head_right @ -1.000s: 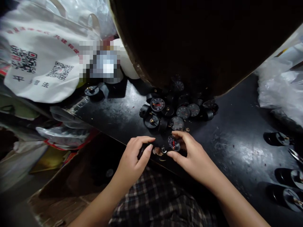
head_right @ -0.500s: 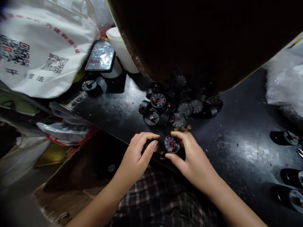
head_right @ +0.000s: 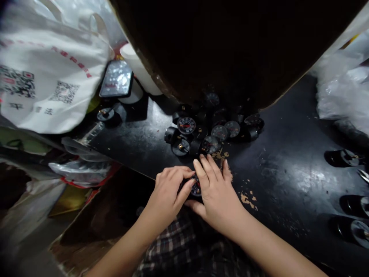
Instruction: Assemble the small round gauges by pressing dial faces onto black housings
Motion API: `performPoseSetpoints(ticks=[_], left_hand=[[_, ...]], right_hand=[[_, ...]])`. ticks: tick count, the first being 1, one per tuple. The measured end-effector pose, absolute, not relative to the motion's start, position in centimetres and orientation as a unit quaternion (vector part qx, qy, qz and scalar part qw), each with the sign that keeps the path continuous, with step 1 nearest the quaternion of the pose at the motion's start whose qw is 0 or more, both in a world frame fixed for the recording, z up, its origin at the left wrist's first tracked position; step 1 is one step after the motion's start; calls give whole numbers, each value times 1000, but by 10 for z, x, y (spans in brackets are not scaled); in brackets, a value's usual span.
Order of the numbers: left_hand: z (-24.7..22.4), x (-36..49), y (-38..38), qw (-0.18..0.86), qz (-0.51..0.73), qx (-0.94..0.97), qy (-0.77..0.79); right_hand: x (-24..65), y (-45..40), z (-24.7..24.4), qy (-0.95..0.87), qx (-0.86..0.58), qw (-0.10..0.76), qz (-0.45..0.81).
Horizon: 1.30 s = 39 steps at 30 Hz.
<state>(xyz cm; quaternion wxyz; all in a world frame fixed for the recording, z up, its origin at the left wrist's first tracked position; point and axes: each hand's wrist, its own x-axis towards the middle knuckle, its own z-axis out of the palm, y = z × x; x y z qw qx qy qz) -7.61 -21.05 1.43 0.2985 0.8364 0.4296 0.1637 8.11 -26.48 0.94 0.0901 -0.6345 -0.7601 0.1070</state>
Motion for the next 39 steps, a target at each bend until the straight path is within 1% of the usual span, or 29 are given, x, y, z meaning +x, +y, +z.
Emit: performPoseSetpoints(ticks=[6,15,18,20,22,23,25,27,28,29,30,32,33,35,37,39], left_hand=[[14,-77,-212,269,171,843,433],[13,-77,-211,263,175,846,430],[14,-78,-207,292,167,839,428],[16,-80,-208,333,161,836,405],[17,-88,-214,374,170,831,375],[16,-95,-219,395,174,824,366],[8,-118,-229,433,166,806,368],[-7,-150,-236,433,142,791,408],[-15,-167,-237,395,140,791,447],[-23,-182,-236,333,145,789,496],[-29,-194,-234,275,149,783,537],[-32,-202,-230,216,172,768,577],[-29,-197,-227,216,192,766,574],[-18,-172,-223,250,240,774,530],[-4,-135,-219,287,267,792,468],[6,-101,-215,317,269,799,434]], right_hand=[[84,-263,15,-755,-637,82,129],[80,-265,16,-747,-644,84,142],[90,-260,24,-765,-607,99,188],[102,-248,31,-757,-605,134,207],[113,-230,37,-711,-671,159,136],[117,-221,38,-685,-709,149,74],[121,-208,38,-662,-742,99,-26],[123,-207,36,-678,-731,61,-48],[123,-211,35,-686,-725,62,-32],[125,-217,35,-689,-721,77,5],[126,-225,35,-689,-715,100,64],[129,-241,36,-675,-693,146,208],[130,-247,37,-664,-680,158,267],[129,-253,38,-656,-666,158,318],[126,-253,41,-675,-657,139,306],[121,-252,45,-709,-637,116,280]])
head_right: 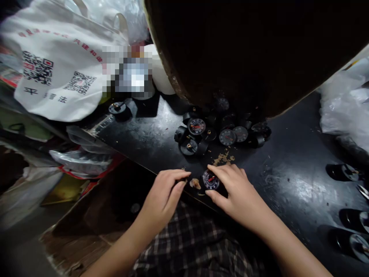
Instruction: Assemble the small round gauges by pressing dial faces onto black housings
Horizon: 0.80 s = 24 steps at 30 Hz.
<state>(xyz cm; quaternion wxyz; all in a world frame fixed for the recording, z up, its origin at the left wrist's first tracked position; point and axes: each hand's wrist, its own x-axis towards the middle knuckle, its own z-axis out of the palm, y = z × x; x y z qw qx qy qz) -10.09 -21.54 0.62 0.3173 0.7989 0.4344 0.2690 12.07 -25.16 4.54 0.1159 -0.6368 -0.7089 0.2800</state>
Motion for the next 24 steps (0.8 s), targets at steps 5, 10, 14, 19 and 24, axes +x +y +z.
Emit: performPoseSetpoints(ticks=[5,10,14,19,24], left_hand=[[7,-58,-213,304,252,796,459],[-1,-55,-217,228,252,823,455],[-1,-56,-217,227,248,826,453],[-1,-58,-215,254,244,824,444],[-1,-58,-215,257,232,823,450]], right_hand=[[105,-256,43,-779,-595,72,184],[90,-264,18,-760,-633,62,133],[86,-267,11,-750,-641,64,147],[89,-266,15,-741,-647,86,157],[88,-264,15,-744,-644,77,163]])
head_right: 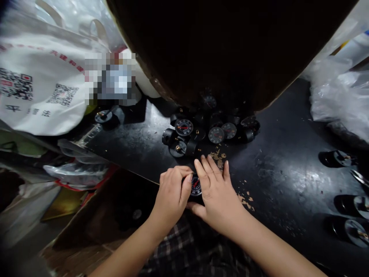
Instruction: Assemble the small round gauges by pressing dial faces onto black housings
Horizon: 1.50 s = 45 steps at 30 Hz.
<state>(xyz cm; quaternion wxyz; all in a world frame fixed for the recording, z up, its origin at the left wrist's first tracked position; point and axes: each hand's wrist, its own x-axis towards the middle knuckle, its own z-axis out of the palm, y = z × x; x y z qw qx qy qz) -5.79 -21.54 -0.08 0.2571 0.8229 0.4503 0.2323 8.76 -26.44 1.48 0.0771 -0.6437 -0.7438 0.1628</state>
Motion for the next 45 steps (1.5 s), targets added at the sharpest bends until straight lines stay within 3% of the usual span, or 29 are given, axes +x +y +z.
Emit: performPoseSetpoints(ticks=[7,10,12,15,18,20,25,31,35,40,45], left_hand=[[-2,-58,-214,257,247,817,453],[0,-60,-213,293,263,809,438],[2,-63,-214,322,273,810,406],[2,-69,-217,336,274,823,366],[-2,-75,-220,295,286,825,388],[-2,-76,-218,289,298,805,424],[7,-72,-203,383,248,793,403],[7,-87,-210,380,279,762,443],[5,-89,-220,355,304,753,463],[12,-77,-219,363,238,767,472],[14,-77,-214,346,208,794,455]], right_hand=[[95,-265,18,-749,-626,95,193],[107,-243,32,-747,-584,181,260],[112,-221,40,-731,-601,236,223],[114,-199,44,-758,-619,188,84],[114,-208,40,-771,-619,146,45],[115,-226,37,-760,-624,158,92],[118,-248,37,-695,-635,184,281],[128,-247,37,-643,-656,197,342],[118,-256,32,-691,-645,178,272],[95,-261,32,-751,-638,139,97],[91,-260,21,-786,-610,81,65]])
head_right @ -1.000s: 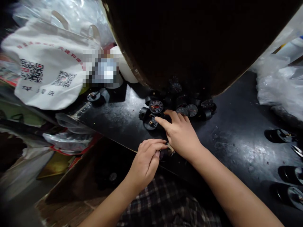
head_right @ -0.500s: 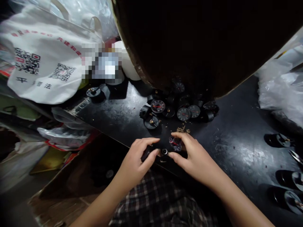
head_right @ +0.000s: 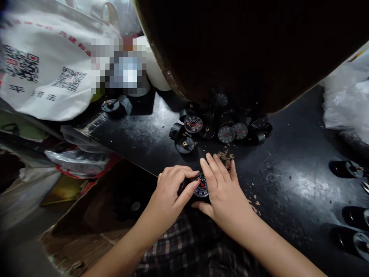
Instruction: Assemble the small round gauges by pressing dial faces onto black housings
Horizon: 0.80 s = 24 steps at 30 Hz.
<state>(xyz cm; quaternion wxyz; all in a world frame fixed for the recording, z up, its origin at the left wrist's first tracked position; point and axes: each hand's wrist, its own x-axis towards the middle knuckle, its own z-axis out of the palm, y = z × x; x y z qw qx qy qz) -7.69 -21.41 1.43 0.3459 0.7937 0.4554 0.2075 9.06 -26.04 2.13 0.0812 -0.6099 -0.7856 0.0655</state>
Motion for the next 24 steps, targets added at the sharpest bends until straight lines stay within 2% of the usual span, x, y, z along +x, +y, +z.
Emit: performPoseSetpoints(ticks=[7,18,24], left_hand=[[14,-79,-209,324,180,819,437],[15,-78,-212,286,182,831,441],[17,-77,-207,312,173,827,433]], right_hand=[[88,-261,14,-764,-631,48,123],[87,-262,16,-744,-647,49,162],[95,-254,28,-757,-614,70,213]])
